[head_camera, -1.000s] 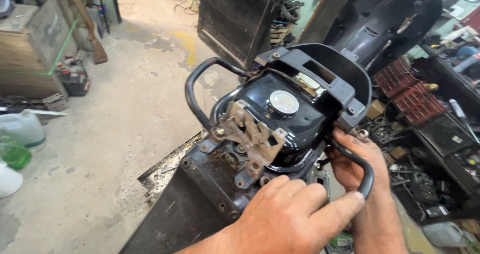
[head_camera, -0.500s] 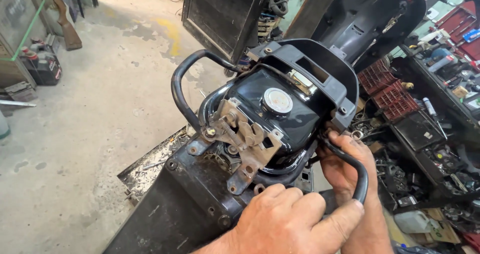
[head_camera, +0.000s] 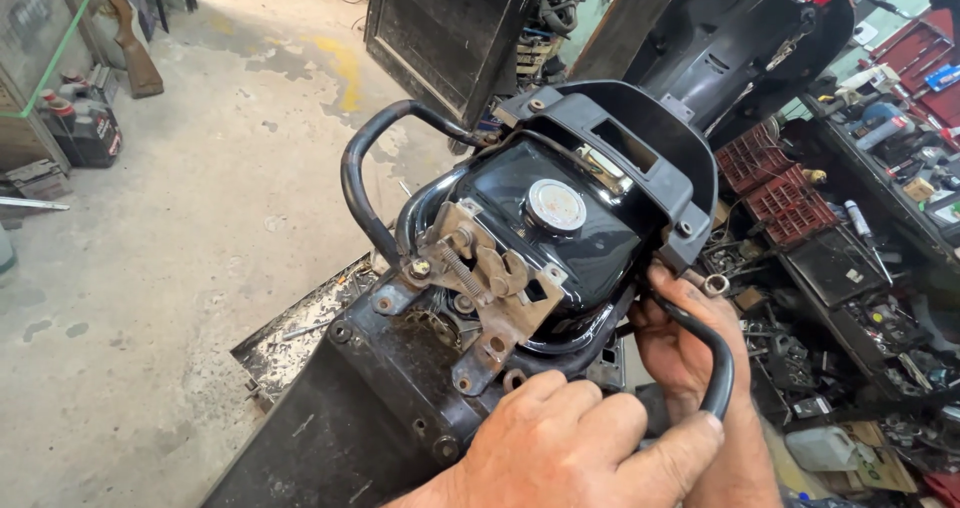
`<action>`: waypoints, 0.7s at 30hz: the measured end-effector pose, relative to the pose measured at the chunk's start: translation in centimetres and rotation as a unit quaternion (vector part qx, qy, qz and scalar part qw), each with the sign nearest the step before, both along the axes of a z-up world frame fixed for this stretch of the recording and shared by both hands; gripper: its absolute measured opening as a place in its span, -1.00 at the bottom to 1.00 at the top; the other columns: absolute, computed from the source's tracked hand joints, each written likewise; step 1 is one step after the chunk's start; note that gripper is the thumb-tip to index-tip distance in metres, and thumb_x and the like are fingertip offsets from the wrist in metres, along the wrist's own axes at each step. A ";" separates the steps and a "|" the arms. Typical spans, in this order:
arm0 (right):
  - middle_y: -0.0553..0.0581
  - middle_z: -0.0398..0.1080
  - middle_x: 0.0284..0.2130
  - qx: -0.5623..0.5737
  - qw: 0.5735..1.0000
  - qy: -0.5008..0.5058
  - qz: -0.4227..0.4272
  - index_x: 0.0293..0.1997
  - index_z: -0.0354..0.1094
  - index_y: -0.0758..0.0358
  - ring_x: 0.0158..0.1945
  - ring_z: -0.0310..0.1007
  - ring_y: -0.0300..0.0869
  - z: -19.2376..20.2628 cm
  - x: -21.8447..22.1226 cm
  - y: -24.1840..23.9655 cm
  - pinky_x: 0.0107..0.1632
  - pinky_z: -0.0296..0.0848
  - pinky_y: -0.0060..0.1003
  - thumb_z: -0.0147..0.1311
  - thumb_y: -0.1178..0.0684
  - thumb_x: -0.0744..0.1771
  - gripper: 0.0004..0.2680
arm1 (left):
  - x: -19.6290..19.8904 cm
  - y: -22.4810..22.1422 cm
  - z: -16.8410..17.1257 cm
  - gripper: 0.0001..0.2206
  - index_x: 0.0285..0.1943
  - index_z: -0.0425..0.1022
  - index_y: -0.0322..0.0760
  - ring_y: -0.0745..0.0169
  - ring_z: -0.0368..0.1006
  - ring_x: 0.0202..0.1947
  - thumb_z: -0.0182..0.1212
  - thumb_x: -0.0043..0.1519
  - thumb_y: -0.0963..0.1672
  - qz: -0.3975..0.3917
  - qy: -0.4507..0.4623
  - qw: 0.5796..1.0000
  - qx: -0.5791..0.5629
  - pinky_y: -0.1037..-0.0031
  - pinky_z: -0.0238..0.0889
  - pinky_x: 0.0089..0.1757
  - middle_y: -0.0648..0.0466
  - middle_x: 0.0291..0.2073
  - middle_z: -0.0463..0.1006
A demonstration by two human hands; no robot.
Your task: Repairing motorcycle components by hammering parts in a vise and installing brackets with a wrench.
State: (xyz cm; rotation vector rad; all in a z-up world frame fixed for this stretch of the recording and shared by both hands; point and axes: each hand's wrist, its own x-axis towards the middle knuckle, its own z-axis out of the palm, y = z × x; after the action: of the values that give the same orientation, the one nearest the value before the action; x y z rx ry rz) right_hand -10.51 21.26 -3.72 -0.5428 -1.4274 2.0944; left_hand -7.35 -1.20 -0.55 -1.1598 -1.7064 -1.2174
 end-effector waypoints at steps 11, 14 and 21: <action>0.07 0.49 -0.36 -0.039 0.999 -0.002 -0.019 -0.16 0.43 0.23 -0.35 0.49 -0.18 1.3 -0.2 -1.6 -0.22 0.44 -0.36 0.05 0.30 0.20 -0.80 | -0.2 -0.6 -0.1 -0.74 0.02 0.56 -0.12 0.09 0.18 -0.65 0.02 0.21 -0.12 -0.030 -0.009 0.999 -0.028 0.31 0.07 -0.52 0.10 -0.62 0.11; 0.08 0.48 -0.38 -0.034 0.999 0.023 0.008 -0.20 0.40 0.27 -0.37 0.49 -0.15 1.2 -0.2 -1.0 -0.22 0.50 -0.35 0.07 0.32 0.18 -0.82 | -0.3 -0.5 -0.3 -0.71 0.03 0.54 -0.19 0.13 0.15 -0.65 -0.10 0.29 -0.10 -0.040 0.004 0.999 -0.028 0.33 0.02 -0.52 0.11 -0.61 0.11; -0.04 0.36 -0.47 -0.036 0.998 -0.006 0.055 -0.18 0.36 0.18 -0.49 0.26 -0.30 0.8 0.9 -0.2 -0.38 0.23 -0.46 0.05 0.20 0.21 -0.84 | -0.3 -0.6 -0.4 -0.64 0.04 0.50 -0.17 0.10 0.17 -0.63 -0.23 0.33 -0.02 -0.057 -0.004 0.997 -0.050 0.30 0.01 -0.50 0.09 -0.58 0.14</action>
State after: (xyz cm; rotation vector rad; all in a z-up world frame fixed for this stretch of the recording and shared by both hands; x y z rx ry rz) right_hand -9.62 21.05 -2.91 -0.5163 -1.4214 2.2404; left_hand -7.62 -1.81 -0.96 -1.3303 -1.7431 -1.2183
